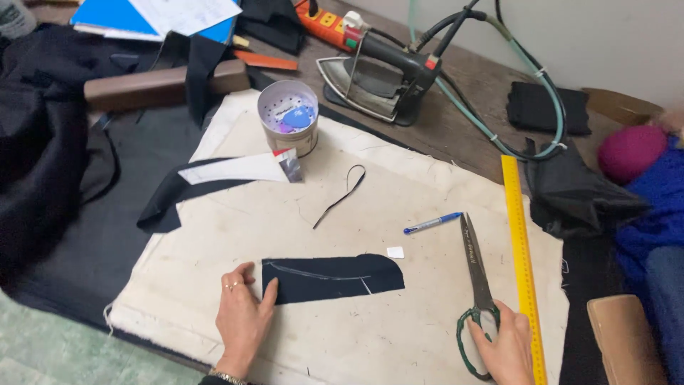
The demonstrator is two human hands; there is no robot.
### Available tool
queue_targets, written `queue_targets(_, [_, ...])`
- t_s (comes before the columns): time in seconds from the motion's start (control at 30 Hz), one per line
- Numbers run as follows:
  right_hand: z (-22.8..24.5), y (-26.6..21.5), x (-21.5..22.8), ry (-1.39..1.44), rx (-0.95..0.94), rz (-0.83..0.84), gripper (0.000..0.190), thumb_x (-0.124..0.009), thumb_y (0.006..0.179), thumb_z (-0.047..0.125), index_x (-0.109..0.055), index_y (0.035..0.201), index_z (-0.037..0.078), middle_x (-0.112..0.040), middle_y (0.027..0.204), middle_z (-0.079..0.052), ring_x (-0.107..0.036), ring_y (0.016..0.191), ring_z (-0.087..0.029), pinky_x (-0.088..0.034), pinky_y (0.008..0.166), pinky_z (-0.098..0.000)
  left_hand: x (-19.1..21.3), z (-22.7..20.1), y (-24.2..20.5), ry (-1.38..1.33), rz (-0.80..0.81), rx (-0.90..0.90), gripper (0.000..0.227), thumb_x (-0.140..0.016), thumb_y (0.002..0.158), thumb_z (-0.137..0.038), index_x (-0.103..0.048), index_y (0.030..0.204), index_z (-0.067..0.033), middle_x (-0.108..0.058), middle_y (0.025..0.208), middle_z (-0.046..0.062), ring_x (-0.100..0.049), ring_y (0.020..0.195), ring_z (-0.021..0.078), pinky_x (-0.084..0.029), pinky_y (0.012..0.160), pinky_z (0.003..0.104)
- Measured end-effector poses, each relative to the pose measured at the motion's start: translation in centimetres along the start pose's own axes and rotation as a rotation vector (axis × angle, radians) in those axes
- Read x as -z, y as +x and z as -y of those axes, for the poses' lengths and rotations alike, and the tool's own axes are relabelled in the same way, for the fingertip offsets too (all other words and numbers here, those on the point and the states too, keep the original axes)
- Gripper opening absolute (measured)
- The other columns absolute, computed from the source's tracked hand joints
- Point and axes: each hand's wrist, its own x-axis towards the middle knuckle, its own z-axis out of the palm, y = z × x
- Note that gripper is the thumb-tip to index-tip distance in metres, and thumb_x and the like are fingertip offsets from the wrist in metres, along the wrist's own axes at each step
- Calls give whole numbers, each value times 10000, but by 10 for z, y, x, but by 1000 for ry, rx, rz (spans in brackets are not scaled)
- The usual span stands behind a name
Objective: The person places a paper pattern on a piece of dark fabric and traces its outline with chalk. They then use a ruler to measure and mark the fabric before cutting along the traced lines with scissors.
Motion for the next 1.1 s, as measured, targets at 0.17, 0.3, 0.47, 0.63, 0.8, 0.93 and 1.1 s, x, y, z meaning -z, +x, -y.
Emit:
queue_targets(0.17, [69, 0, -2, 120, 250, -152, 409, -650, 766, 239, -625, 1161, 133, -574, 1132, -118, -527, 1100, -299, -383, 1012, -399, 1, 1, 8, 70, 67, -9, 566, -668, 739, -531, -534, 1182, -204, -532, 1080, -16, -582, 1015, 158, -528, 749, 457])
queue_targets(0.3, [167, -2, 1, 442, 55, 161, 394, -678, 814, 318, -627, 1161, 140, -590, 1112, -53, -621, 948, -173, -534, 837, -316, 5, 1, 14, 145, 150, -14, 431, -671, 746, -555, -597, 1025, -234, -544, 1065, -69, -589, 988, 128, -519, 713, 408])
queue_targets(0.47, [199, 1, -33, 435, 232, 44, 172, -732, 785, 218, -604, 862, 133, -587, 899, -22, -584, 815, -170, -475, 755, -287, -5, 17, 29, 149, 167, -140, 332, -683, 768, -518, -569, 787, -207, -548, 896, -72, -562, 919, 133, -469, 649, 370])
queue_targets(0.63, [201, -12, -18, 684, -5, 176, 169, -693, 758, 66, -543, 803, 128, -610, 751, 30, -572, 654, -81, -437, 660, -227, -1, 14, 59, -134, 277, -180, 326, -761, 760, -382, -498, 742, -191, -535, 593, -51, -460, 550, 116, -412, 606, 274])
queue_targets(0.8, [209, -32, 14, 1079, -381, 357, 236, -680, 859, 4, -449, 883, 40, -674, 746, -223, -681, 524, -284, -537, 474, -335, 28, -53, 75, -480, 541, -279, 47, -677, 855, -109, -658, 861, -66, -673, 698, 36, -542, 537, 115, -503, 430, 260])
queue_targets(0.93, [176, -34, 3, 1177, -437, 387, 230, -669, 840, -58, -467, 914, 22, -619, 837, -205, -660, 755, -209, -659, 551, -418, 6, -74, 106, -214, 574, -382, 177, -664, 863, -207, -645, 1018, -125, -606, 756, 21, -525, 582, 119, -554, 448, 283])
queue_targets(1.1, [38, 10, 1, 530, -201, -171, 207, -683, 841, 128, -629, 1037, 88, -666, 972, -69, -644, 857, -166, -520, 759, -250, -35, -47, 165, 165, 420, -639, 328, -697, 786, -271, -637, 1096, -180, -738, 953, 90, -689, 895, 293, -500, 785, 388])
